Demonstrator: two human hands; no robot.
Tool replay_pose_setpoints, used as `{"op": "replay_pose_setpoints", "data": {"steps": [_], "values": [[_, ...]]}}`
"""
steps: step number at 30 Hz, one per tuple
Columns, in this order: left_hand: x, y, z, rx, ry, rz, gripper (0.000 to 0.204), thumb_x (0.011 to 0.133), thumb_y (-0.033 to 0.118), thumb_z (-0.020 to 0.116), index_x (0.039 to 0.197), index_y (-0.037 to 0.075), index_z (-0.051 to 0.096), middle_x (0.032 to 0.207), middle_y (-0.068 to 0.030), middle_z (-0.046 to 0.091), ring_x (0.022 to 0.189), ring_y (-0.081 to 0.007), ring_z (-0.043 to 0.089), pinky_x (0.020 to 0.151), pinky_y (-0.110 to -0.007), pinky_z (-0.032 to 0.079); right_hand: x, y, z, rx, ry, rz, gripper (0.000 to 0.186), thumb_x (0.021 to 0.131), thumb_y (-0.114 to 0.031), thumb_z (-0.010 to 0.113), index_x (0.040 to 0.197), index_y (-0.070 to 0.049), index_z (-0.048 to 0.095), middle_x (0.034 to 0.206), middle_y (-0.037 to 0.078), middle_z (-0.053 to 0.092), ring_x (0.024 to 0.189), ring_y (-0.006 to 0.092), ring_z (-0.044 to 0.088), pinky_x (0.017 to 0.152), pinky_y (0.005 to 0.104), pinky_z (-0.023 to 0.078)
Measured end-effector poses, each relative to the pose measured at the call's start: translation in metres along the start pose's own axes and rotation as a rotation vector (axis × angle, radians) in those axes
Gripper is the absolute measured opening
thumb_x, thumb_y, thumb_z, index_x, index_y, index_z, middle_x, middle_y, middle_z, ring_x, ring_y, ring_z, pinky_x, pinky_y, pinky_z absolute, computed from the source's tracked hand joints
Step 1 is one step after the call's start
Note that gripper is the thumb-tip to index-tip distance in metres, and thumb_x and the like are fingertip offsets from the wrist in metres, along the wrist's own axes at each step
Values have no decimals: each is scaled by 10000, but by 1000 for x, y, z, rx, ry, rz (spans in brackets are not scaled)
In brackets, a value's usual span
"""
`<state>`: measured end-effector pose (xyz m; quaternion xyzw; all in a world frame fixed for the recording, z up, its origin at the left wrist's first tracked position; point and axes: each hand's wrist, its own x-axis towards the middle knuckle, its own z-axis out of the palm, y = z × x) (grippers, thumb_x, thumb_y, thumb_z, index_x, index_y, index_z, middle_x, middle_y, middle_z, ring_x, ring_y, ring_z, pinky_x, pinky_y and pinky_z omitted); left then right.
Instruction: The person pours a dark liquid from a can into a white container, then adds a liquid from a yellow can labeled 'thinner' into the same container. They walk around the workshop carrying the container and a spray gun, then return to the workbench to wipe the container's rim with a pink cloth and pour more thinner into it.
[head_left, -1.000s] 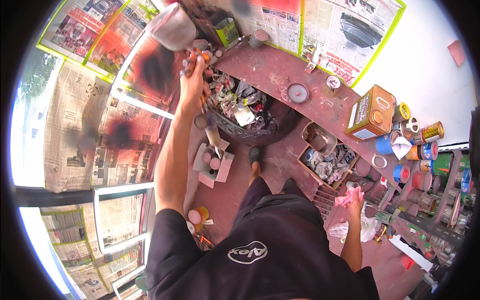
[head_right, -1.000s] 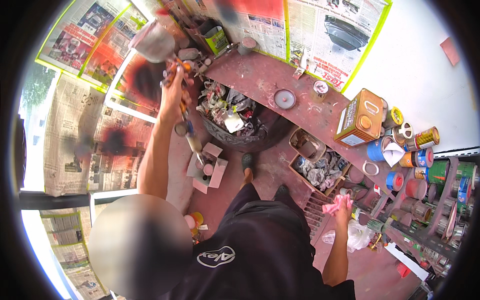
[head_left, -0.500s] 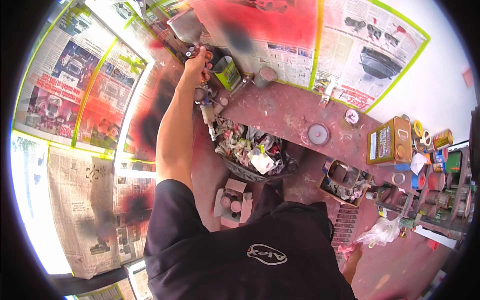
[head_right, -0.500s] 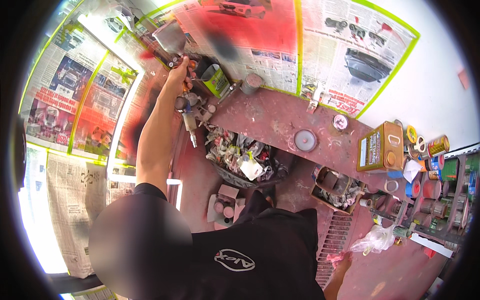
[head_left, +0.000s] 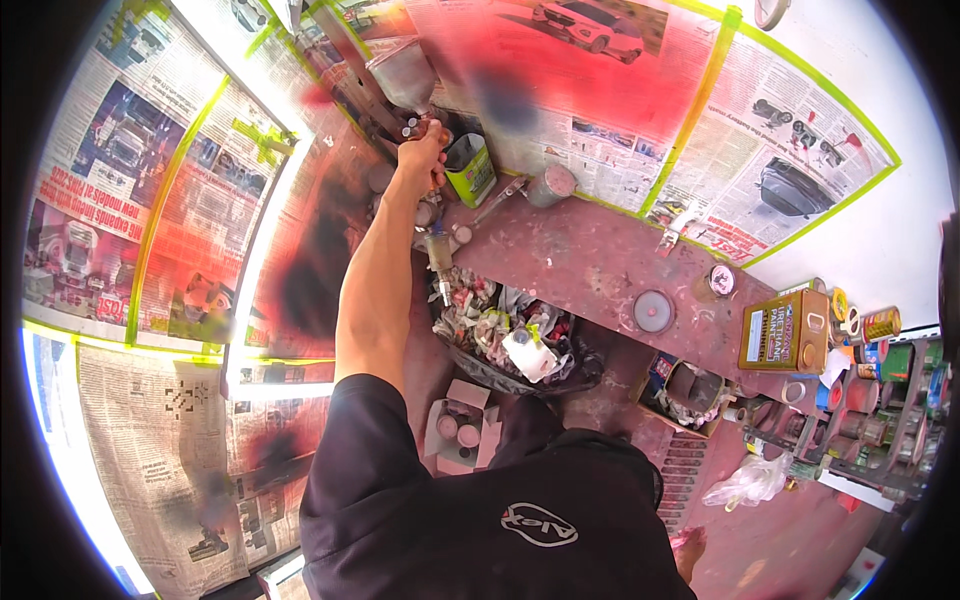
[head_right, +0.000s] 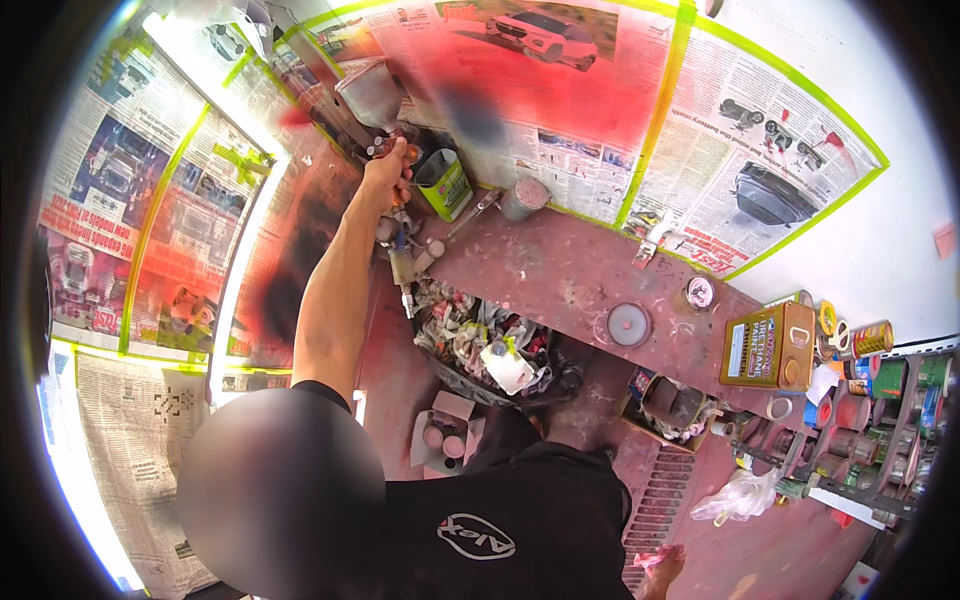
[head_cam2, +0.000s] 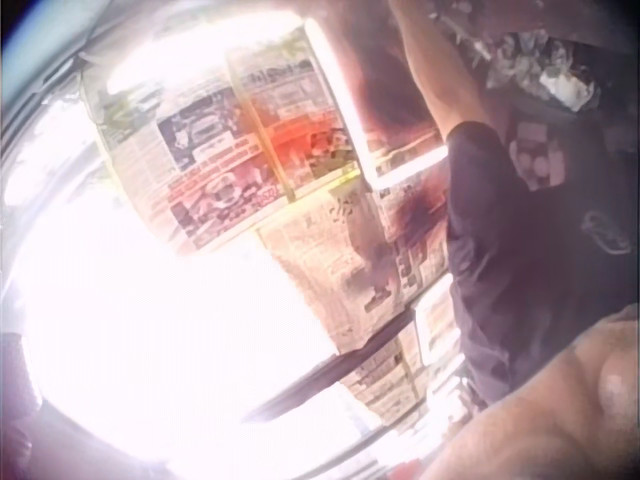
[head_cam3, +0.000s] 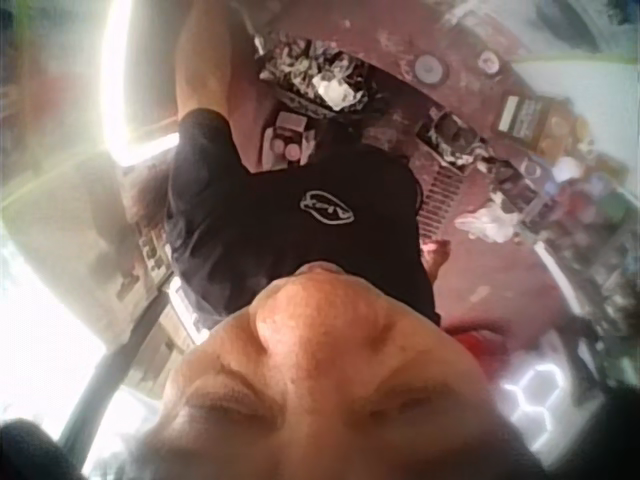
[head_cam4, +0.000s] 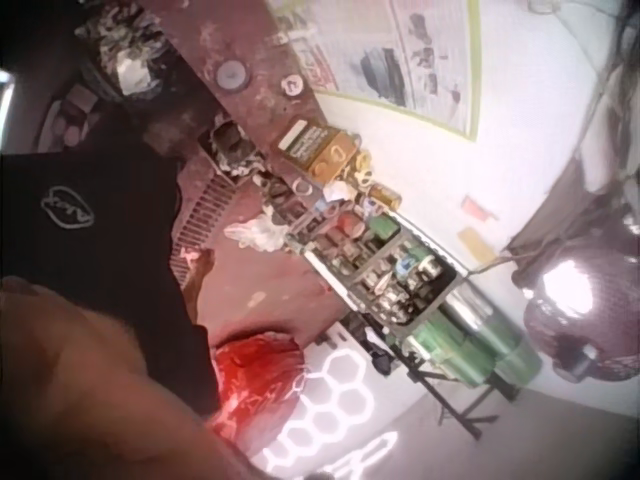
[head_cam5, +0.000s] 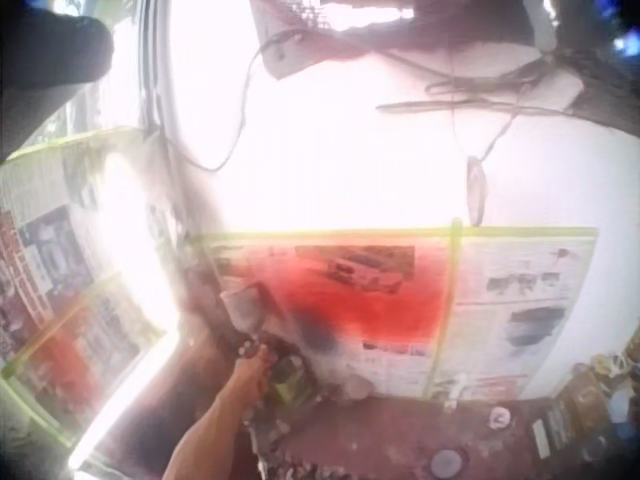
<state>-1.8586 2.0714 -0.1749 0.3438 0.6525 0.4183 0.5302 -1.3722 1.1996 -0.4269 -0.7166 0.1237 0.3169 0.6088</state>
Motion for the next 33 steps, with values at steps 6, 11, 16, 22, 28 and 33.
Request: {"op": "replay_pose_setpoints", "data": {"steps": [6,11,16,22,28,33], "values": [[-3,-8,-4,-98,2,-22,365,1036,458,613,877,131,583,679,-6,478,454,-124,405,415,-342,376,19,-9,10,-138,-75,-66,337,1046,-360,613,916,-62,524,720,87,548,425,282,545,385,526,541],[-8,-8,-5,-104,-19,15,401,1021,475,631,838,126,556,666,3,465,451,-117,400,417,-334,386,14,-16,34,-307,-95,-116,324,1053,-341,596,924,-48,540,712,76,575,510,224,580,401,452,550],[-5,-14,-9,-115,-10,-13,425,1018,488,631,808,133,528,654,9,456,453,-109,393,422,-319,380,24,-1,16,-288,-71,-104,321,1051,-344,600,942,-48,540,710,81,598,477,227,586,386,433,543],[-3,-8,-4,-105,-16,0,392,1035,483,612,857,141,540,658,13,448,455,-103,379,426,-314,374,-13,-1,37,-210,-92,-53,327,1053,-353,592,972,-44,523,695,108,595,398,291,587,351,477,535],[-1,-8,-4,-119,-37,33,390,1038,490,605,878,137,561,655,13,449,449,-98,379,423,-312,378,-20,3,38,-230,-65,-39,361,1054,-377,595,988,-33,512,687,116,592,405,304,593,348,488,538],[3,-12,-6,-152,-2,20,367,1042,460,603,923,112,602,667,-2,475,439,-116,412,388,-319,373,2,18,12,-285,-96,-45,366,1056,-384,593,1005,-28,523,705,113,608,444,280,606,359,480,547]]}}
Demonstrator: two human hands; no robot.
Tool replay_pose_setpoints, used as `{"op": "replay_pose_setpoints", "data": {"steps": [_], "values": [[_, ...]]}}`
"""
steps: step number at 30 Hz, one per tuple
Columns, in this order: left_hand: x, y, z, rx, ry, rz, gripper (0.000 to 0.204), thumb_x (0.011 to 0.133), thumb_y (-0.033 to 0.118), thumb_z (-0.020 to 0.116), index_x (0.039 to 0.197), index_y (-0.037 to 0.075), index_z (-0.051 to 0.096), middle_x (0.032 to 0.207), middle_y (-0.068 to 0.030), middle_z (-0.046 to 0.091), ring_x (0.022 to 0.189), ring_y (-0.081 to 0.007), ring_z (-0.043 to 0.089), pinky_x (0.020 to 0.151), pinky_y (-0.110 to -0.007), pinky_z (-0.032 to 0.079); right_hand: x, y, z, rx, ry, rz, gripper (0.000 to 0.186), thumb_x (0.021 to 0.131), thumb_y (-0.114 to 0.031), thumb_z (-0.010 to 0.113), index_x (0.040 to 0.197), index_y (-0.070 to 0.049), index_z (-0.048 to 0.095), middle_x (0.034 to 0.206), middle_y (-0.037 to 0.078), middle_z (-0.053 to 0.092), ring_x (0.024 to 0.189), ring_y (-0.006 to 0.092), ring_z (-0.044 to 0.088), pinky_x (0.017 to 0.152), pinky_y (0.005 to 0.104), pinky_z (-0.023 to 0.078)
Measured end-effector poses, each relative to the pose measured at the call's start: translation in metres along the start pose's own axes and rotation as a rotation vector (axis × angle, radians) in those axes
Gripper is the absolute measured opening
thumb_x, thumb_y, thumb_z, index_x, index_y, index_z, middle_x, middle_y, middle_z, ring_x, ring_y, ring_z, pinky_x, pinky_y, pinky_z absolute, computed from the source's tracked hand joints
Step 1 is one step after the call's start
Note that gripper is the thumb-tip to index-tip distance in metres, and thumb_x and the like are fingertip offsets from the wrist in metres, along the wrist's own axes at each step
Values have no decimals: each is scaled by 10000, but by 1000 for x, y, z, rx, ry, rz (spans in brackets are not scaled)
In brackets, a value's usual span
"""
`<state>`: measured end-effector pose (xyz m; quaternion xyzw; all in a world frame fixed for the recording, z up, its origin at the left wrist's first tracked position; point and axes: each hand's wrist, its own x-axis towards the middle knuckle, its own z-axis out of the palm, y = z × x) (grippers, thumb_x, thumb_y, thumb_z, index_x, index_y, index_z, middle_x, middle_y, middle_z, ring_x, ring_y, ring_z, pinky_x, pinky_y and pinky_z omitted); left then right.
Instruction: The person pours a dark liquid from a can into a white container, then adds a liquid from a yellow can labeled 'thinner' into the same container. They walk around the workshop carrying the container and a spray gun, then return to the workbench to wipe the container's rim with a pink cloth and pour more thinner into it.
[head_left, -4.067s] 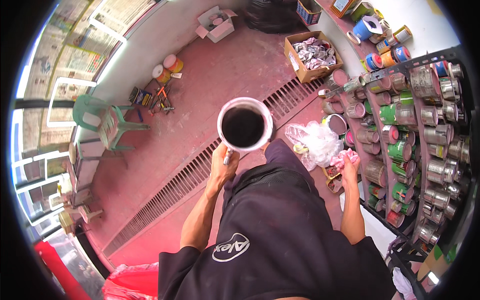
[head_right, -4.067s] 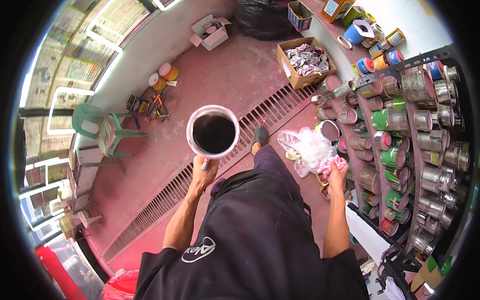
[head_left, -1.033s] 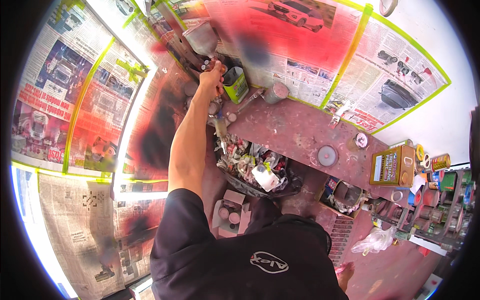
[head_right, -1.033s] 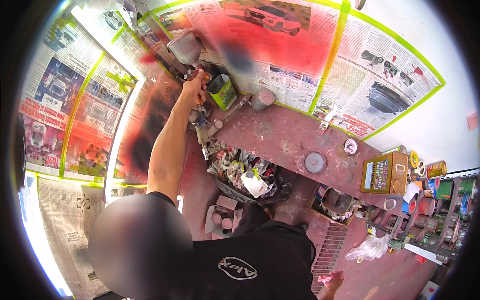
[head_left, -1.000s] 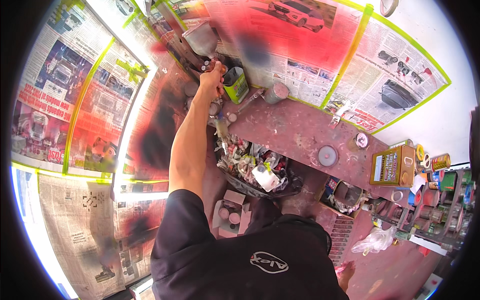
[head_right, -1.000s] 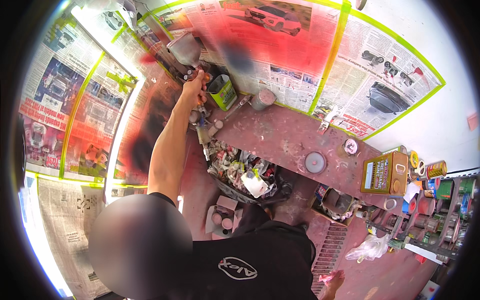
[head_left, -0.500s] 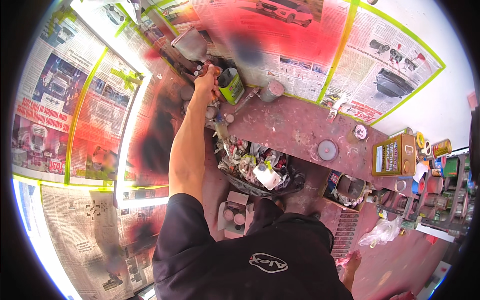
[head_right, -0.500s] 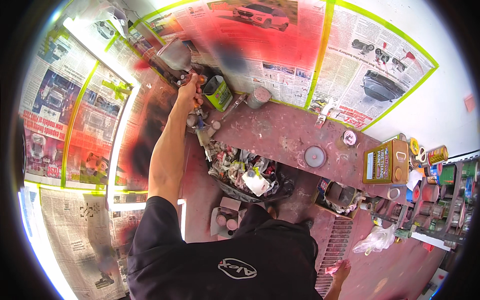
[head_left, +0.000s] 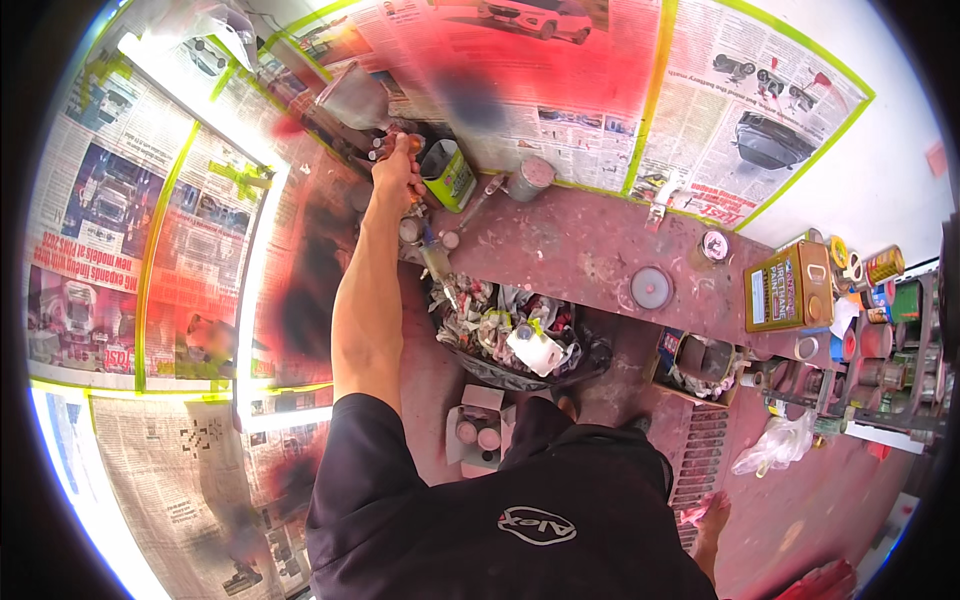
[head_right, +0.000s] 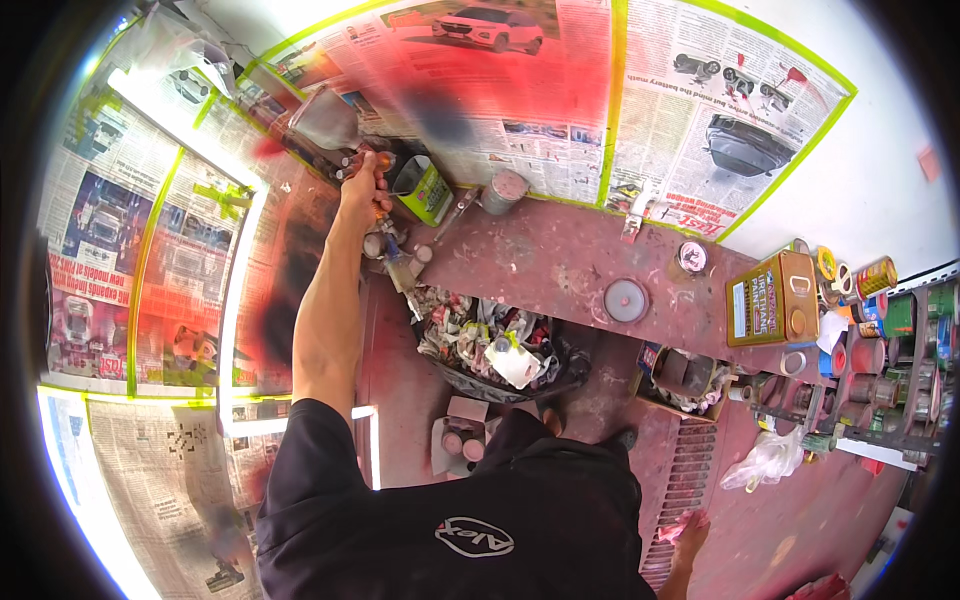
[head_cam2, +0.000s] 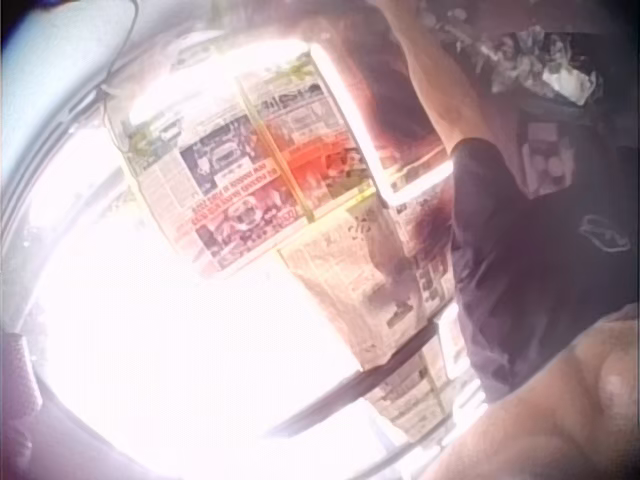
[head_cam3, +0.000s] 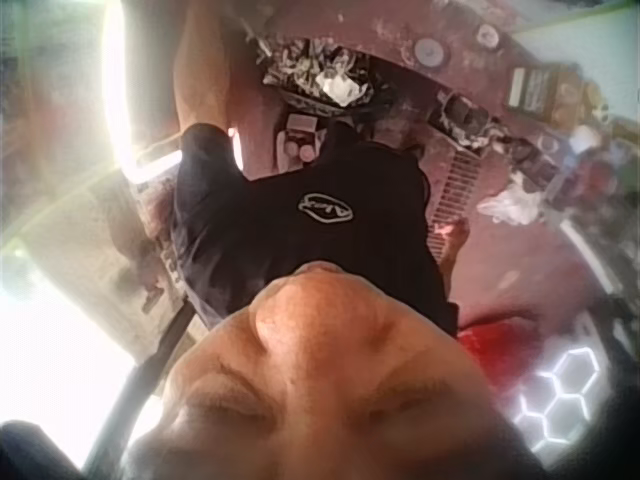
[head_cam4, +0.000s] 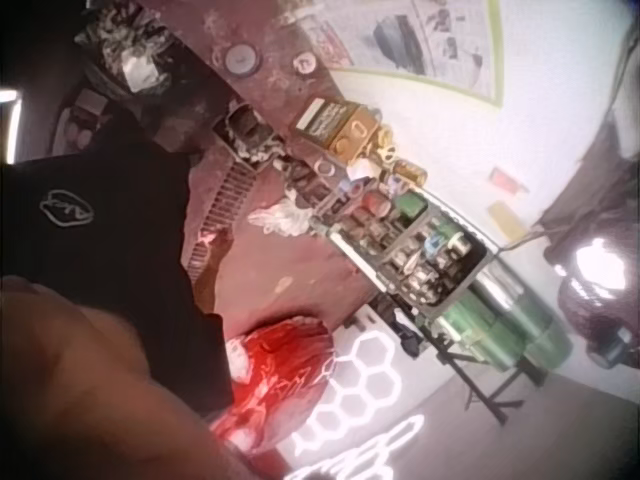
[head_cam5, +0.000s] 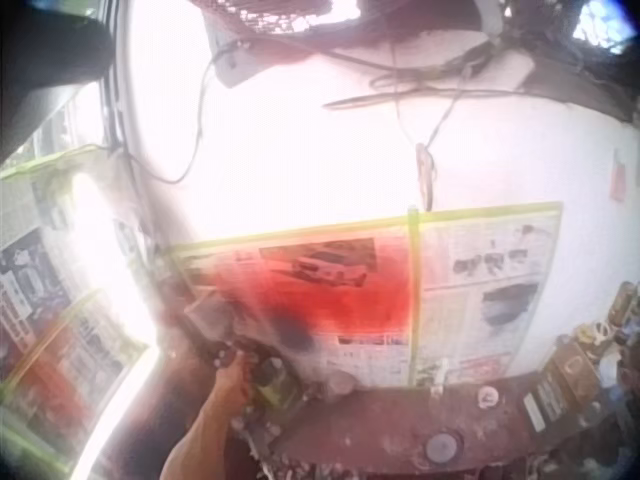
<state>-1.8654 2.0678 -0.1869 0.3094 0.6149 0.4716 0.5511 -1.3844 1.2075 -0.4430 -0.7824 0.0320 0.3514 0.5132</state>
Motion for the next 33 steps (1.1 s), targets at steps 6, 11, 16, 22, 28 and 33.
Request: {"op": "replay_pose_setpoints", "data": {"steps": [6,11,16,22,28,33], "values": [[3,1,0,-17,-4,13,383,1033,468,618,903,111,563,668,-5,479,450,-119,417,402,-326,375,-1,-5,5,27,17,-5,354,1053,-381,602,969,-41,542,701,103,614,449,260,606,357,419,521],[-1,10,6,12,-20,0,372,1035,476,619,869,149,554,661,20,455,469,-95,390,441,-303,366,-19,-23,19,112,-162,-16,363,1043,-389,614,974,-40,544,739,99,637,496,230,620,411,365,513],[0,9,-1,5,-44,7,389,1027,479,626,881,126,552,666,8,468,458,-106,402,425,-310,363,10,21,0,-22,35,-118,355,1044,-351,605,866,-59,507,667,84,562,359,290,537,356,523,535],[3,11,-2,37,-42,14,421,1025,482,628,857,109,529,662,0,471,448,-115,407,416,-319,368,-1,6,21,-46,99,-68,337,1042,-366,615,951,-49,544,733,89,631,456,216,584,387,382,494],[2,8,-4,42,-33,3,417,1028,476,626,851,111,529,656,-1,466,441,-115,399,409,-323,367,-6,-14,23,-50,4,12,344,1046,-391,610,989,-59,541,736,74,639,474,171,586,374,313,451],[-4,6,-5,49,-18,3,419,1022,477,635,847,111,529,657,1,469,441,-110,397,409,-322,365,4,-7,19,-133,76,-62,372,1047,-414,606,987,-52,542,737,77,647,463,175,592,367,310,447]]}}
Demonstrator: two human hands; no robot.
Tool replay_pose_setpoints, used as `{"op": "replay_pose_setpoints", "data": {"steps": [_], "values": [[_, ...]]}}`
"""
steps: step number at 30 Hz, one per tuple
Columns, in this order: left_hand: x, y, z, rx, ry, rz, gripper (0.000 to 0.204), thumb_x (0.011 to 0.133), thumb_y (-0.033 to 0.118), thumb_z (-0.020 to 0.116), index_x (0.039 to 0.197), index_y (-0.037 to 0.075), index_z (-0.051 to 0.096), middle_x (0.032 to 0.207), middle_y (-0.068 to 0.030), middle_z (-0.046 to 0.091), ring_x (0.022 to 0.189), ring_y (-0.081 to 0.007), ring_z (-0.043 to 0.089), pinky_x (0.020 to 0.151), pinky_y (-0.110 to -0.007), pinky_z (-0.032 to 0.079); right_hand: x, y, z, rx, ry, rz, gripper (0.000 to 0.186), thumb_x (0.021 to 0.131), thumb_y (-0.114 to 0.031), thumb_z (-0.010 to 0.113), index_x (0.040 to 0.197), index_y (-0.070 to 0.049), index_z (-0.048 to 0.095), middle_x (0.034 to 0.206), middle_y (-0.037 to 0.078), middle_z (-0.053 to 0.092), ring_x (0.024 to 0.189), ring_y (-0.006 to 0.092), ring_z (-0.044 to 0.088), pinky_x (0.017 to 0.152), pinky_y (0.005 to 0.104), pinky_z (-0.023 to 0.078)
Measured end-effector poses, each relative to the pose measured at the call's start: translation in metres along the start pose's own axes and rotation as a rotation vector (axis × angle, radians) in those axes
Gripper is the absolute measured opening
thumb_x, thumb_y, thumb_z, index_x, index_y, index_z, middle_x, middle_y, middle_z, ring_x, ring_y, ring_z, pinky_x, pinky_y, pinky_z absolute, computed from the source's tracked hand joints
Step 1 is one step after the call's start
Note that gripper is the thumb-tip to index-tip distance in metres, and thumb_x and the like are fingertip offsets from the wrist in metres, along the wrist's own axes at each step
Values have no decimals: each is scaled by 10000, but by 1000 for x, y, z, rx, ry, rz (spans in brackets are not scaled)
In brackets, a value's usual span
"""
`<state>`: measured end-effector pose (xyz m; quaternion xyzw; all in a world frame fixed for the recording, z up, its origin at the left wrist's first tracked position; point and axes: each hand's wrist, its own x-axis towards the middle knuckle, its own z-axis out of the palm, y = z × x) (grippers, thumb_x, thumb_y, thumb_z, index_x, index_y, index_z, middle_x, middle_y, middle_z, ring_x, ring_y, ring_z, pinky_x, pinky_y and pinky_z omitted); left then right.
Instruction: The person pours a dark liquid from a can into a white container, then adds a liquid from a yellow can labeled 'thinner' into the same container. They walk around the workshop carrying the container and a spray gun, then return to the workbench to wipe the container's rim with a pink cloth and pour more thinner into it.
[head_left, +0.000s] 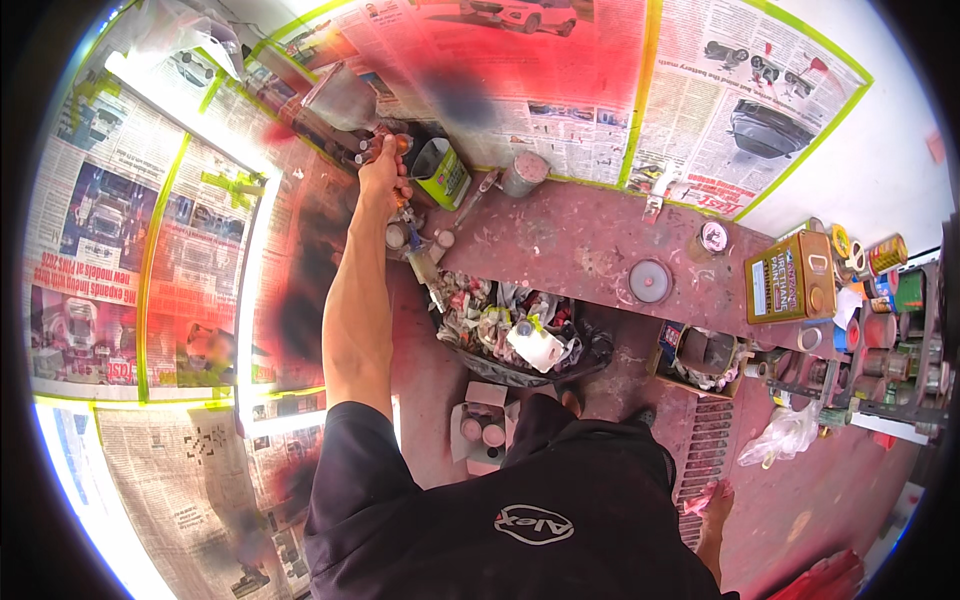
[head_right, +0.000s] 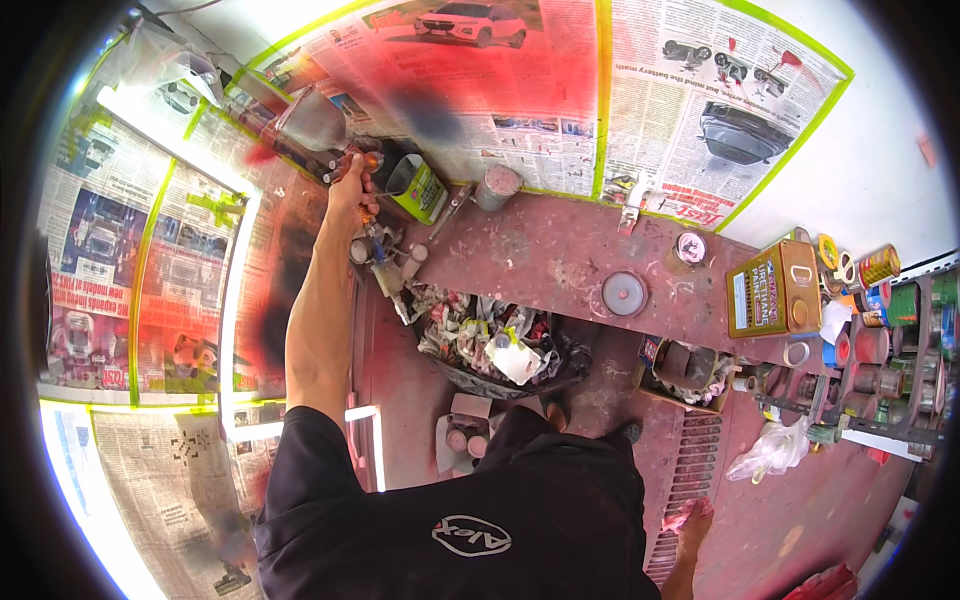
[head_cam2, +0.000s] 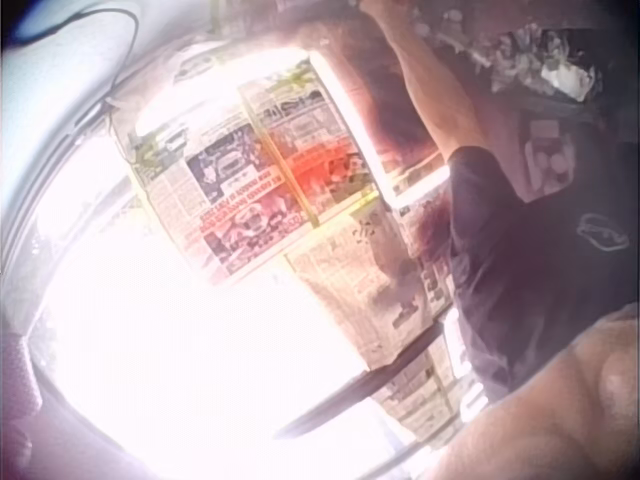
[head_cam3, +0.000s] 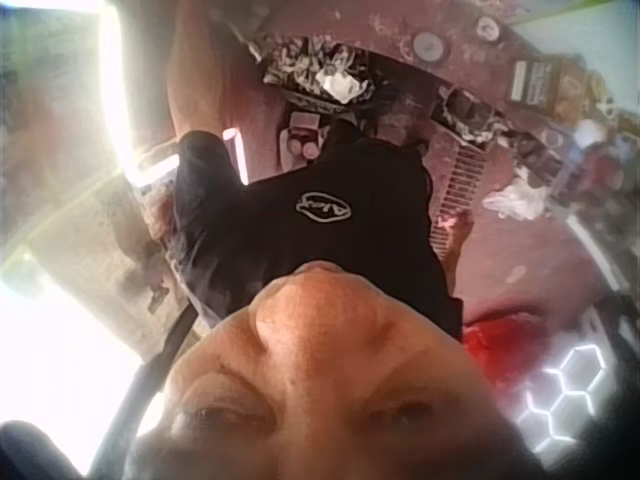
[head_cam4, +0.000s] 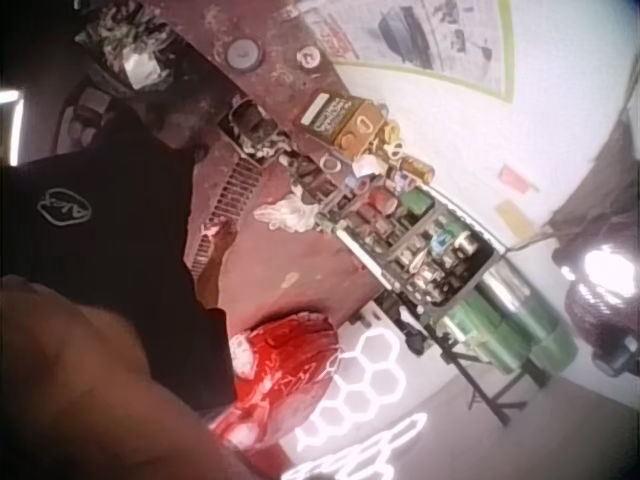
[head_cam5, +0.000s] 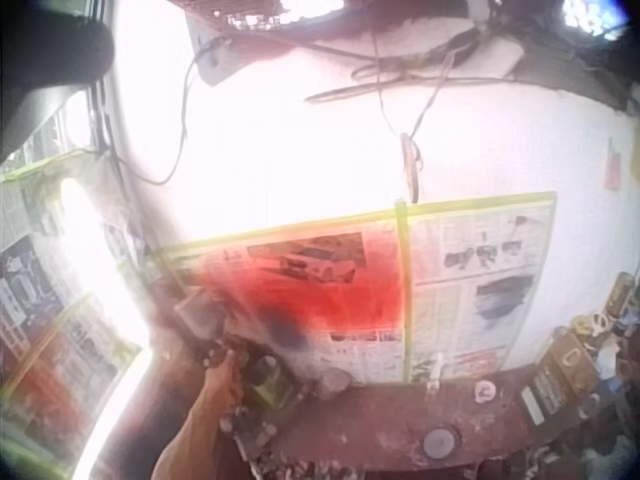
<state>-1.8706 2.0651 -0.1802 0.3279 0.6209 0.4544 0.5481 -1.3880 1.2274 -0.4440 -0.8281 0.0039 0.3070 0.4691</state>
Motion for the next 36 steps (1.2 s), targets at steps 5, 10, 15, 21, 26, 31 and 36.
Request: {"op": "replay_pose_setpoints", "data": {"steps": [5,10,15,21,26,31,36], "values": [[-4,3,2,24,29,10,420,1018,480,640,844,115,529,660,5,467,441,-107,391,416,-323,368,-6,-19,9,73,-42,31,378,1046,-414,606,973,-47,552,723,89,646,456,200,616,356,326,458],[-5,4,5,10,9,3,424,1013,493,646,839,130,515,644,16,458,444,-105,390,427,-315,364,-16,-43,21,110,-56,54,376,1048,-406,597,930,-50,563,685,90,630,422,220,611,336,338,458],[-4,3,4,27,3,0,429,1009,498,652,831,137,502,639,20,452,445,-104,385,432,-311,362,-9,-28,16,99,-21,57,369,1050,-392,589,928,-45,562,674,99,625,401,251,620,325,358,471],[-1,6,2,55,-24,13,413,1021,471,642,854,111,524,659,5,462,452,-111,402,417,-321,366,-22,-46,29,167,-84,128,415,1039,-437,594,922,-40,559,679,105,632,412,262,623,337,363,474],[-2,4,-3,59,-36,-22,410,1023,464,639,854,109,523,656,6,460,450,-111,401,415,-324,365,-8,-18,28,92,94,-18,475,1054,-457,552,845,-31,547,543,120,584,368,294,612,328,395,486],[-6,8,-1,88,-39,-21,415,1022,466,639,836,119,510,644,11,453,445,-108,395,417,-320,359,-37,-79,45,28,-120,27,458,1070,-432,537,813,-53,535,512,80,541,338,277,583,326,384,479],[-5,6,-1,97,-57,-40,414,1019,467,644,832,121,515,636,10,453,437,-110,392,414,-323,362,-32,-62,40,91,-125,-13,442,1070,-433,545,830,-64,515,529,56,527,334,270,581,316,380,474]]}}
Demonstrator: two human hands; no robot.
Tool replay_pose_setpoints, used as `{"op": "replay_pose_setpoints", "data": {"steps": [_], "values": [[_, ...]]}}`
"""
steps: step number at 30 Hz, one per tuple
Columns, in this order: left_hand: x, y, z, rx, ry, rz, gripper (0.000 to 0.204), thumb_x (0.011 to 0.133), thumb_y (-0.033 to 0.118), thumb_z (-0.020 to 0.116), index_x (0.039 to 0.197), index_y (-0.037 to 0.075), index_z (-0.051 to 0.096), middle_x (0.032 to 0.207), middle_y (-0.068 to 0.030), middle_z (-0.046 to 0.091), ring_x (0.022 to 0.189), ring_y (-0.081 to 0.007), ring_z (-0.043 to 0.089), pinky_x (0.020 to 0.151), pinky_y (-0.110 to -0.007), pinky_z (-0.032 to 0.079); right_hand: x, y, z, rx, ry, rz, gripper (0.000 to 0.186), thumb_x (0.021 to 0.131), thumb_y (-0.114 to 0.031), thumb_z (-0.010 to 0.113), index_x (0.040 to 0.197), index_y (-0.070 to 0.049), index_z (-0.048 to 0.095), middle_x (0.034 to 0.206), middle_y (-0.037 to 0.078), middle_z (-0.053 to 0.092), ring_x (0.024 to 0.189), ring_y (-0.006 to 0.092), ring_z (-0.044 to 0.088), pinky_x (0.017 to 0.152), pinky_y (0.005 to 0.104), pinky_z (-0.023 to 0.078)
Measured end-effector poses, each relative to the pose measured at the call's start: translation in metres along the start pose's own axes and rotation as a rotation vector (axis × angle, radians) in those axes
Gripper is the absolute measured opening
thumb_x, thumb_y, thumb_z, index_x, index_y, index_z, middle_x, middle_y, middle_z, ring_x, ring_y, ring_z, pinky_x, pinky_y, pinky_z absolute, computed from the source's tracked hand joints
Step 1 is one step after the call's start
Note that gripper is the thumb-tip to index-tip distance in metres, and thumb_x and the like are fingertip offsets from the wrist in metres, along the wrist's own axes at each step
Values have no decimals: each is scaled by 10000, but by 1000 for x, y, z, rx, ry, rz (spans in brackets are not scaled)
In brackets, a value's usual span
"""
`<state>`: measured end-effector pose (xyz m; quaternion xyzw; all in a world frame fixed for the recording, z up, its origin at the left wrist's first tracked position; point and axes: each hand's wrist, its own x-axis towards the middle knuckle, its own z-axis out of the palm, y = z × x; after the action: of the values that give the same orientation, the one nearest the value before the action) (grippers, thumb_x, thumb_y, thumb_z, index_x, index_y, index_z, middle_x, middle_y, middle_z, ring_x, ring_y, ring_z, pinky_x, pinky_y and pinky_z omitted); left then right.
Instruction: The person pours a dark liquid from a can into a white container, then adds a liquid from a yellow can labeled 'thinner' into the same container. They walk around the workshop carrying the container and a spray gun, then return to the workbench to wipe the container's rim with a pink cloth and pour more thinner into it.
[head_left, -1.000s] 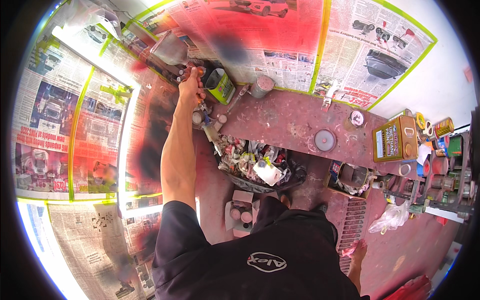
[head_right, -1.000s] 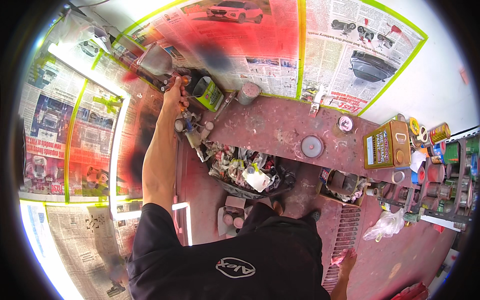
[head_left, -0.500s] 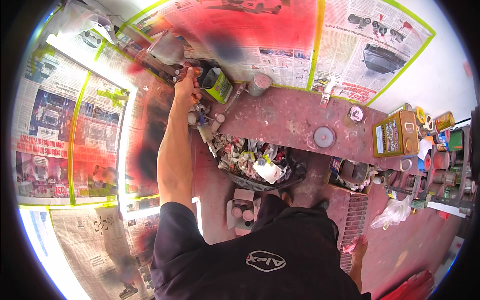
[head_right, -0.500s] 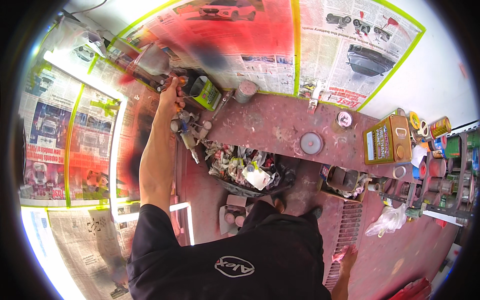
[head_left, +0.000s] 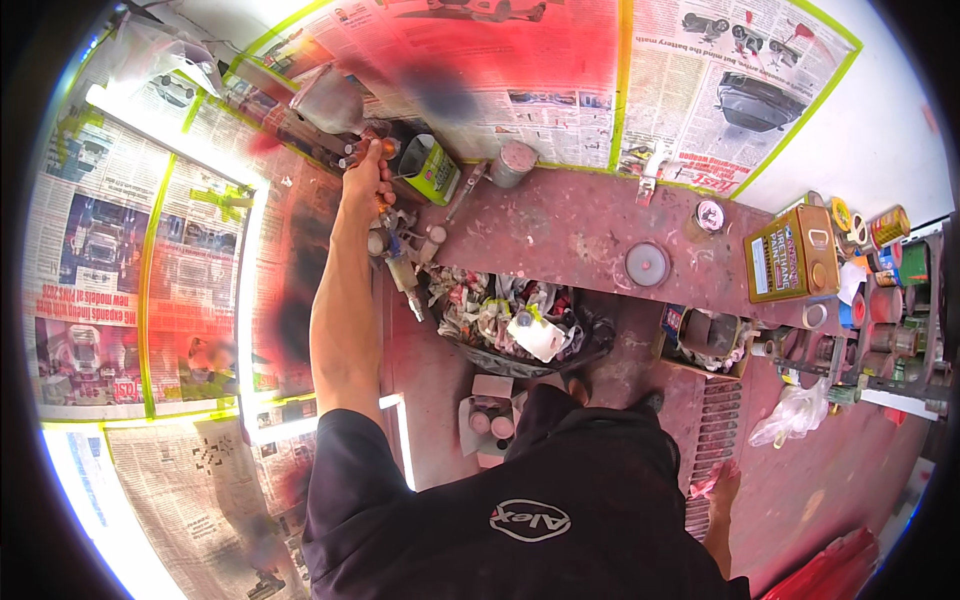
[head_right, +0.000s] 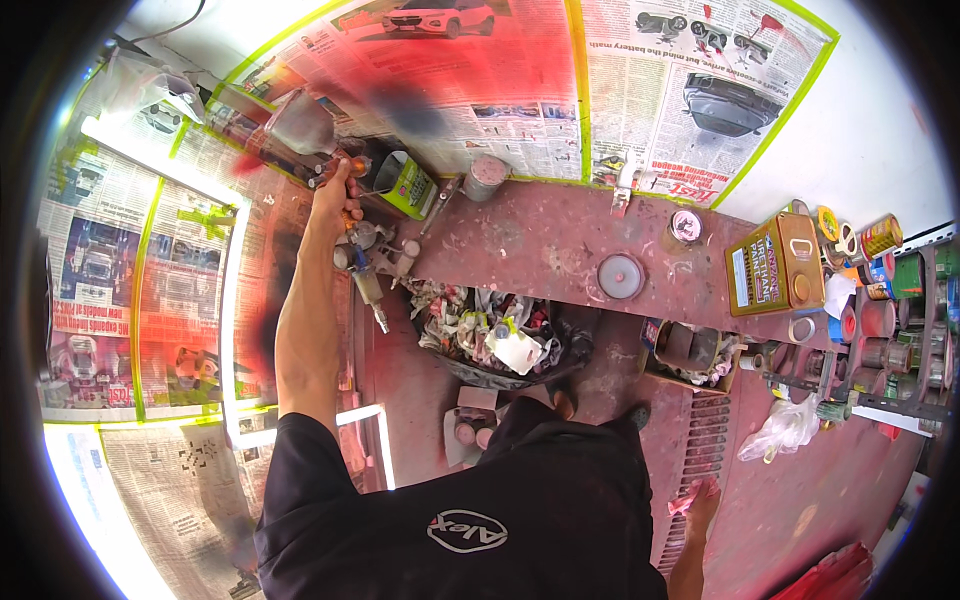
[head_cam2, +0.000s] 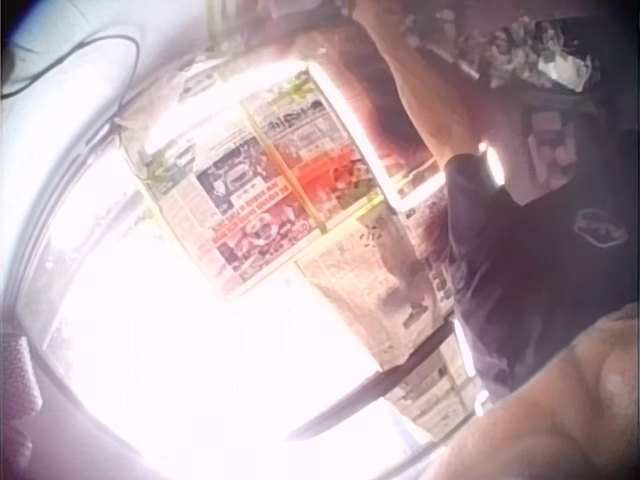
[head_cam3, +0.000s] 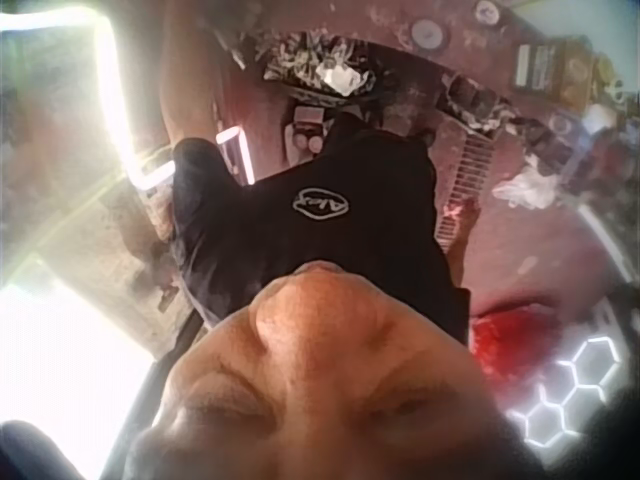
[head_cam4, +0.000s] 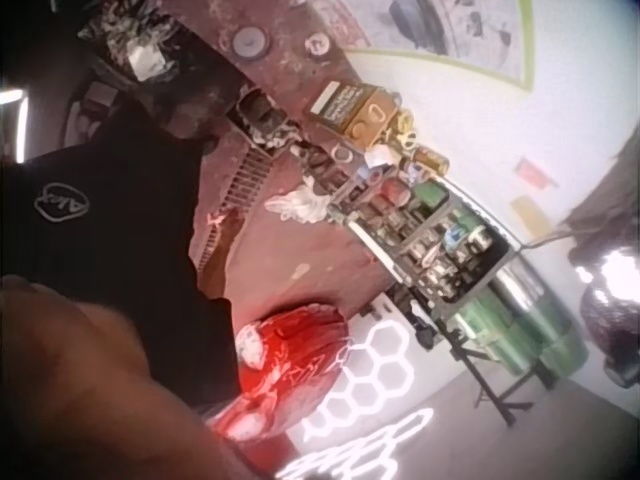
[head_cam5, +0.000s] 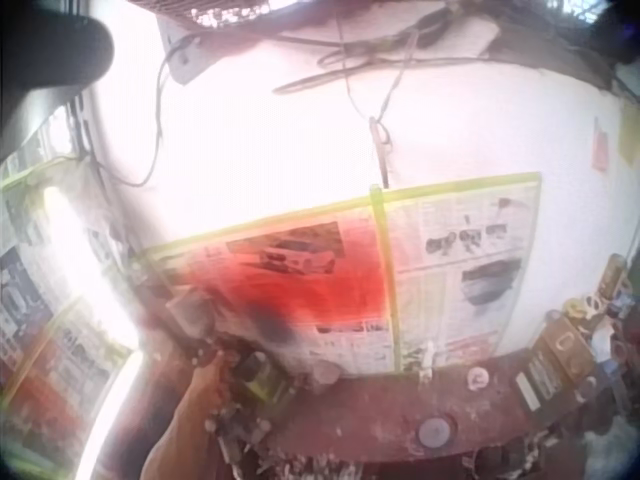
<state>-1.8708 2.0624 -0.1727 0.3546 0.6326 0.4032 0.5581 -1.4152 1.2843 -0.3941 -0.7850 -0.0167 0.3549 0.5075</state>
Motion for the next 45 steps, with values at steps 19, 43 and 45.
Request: {"op": "replay_pose_setpoints", "data": {"steps": [19,43,45], "values": [[-1,-4,-1,-23,14,33,379,1031,446,629,863,121,528,650,4,465,443,-122,410,409,-330,372,3,3,-3,40,-74,45,405,1057,-430,582,882,-75,499,585,53,545,350,265,589,322,414,504],[-12,-18,-12,6,22,55,409,1021,450,642,823,110,532,661,-4,452,439,-130,401,409,-336,376,39,47,-27,-117,50,-22,328,1060,-365,591,963,-56,541,726,73,637,431,210,617,348,331,466],[-13,-12,-6,14,14,60,409,1020,452,643,824,109,533,664,-4,452,439,-131,401,408,-337,376,24,24,-14,-106,45,36,323,1061,-366,590,974,-59,545,735,69,642,462,190,623,366,319,468]]}}
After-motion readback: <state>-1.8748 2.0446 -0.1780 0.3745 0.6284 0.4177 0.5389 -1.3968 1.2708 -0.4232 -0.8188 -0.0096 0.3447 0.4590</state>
